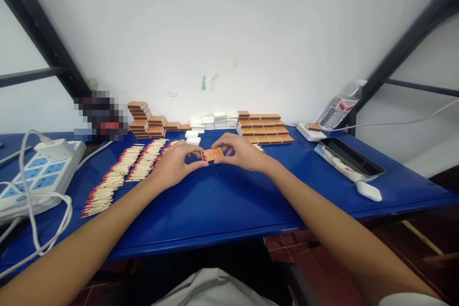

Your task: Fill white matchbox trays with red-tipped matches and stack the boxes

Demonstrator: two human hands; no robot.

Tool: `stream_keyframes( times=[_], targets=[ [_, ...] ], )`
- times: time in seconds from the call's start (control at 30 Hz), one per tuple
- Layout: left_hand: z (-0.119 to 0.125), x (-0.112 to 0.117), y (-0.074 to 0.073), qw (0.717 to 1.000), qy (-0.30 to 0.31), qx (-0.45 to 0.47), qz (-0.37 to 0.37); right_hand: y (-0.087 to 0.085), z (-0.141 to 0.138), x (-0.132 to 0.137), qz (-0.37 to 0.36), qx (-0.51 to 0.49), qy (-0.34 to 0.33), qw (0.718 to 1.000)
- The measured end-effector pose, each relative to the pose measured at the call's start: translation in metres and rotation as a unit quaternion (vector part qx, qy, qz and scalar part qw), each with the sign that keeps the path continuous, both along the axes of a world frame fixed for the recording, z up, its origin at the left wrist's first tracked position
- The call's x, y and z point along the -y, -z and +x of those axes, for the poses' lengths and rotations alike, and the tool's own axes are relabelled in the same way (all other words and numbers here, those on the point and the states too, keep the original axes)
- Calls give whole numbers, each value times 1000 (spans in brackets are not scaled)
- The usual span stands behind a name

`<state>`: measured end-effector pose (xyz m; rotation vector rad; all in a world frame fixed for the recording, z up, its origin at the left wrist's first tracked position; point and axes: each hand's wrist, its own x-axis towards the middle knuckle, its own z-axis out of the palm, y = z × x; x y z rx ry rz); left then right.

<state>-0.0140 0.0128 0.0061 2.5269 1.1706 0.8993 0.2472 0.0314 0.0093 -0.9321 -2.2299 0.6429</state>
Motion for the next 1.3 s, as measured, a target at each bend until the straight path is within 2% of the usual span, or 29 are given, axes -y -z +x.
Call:
stream_keyframes(
  times=[0.1,0.23,0.37,0.47,0.6,0.7,0.8,0.87,0.93,1.0,1.1,1.3],
  targets=[
    [0,-1,2,1000,7,29,8,5,-10,5,-22,-18,-30,999],
    [1,-1,3,997,12,70,8,9,-17,9,-12,-13,-69,997],
    [2,0,3,998,8,64,-1,4,-17,10,41,7,-73,997],
    [3,2,2,999,-4,40,1,-5,-5,4,94,36,-38,994],
    [3,4,2,1000,0,12,26,-17,37,-20,157,65,84,982],
    [1,4,2,999,8,-3,33,-20,89,-41,142,64,202,967],
    [1,4,2,999,14,-22,31,-20,143,-55,151,80,300,938],
    [1,4,3,999,16,-30,31,-17,171,-62,142,92,347,922],
    [2,4,5,999,18,-33,28,-14,185,-69,131,82,373,915],
    [3,4,7,999,23,-34,24,-12,186,-80,115,76,361,922],
    [3,5,10,999,29,-39,19,-12,170,-103,104,87,327,935],
    [2,6,9,998,23,-55,5,-10,148,-143,119,101,318,935]
  ],
)
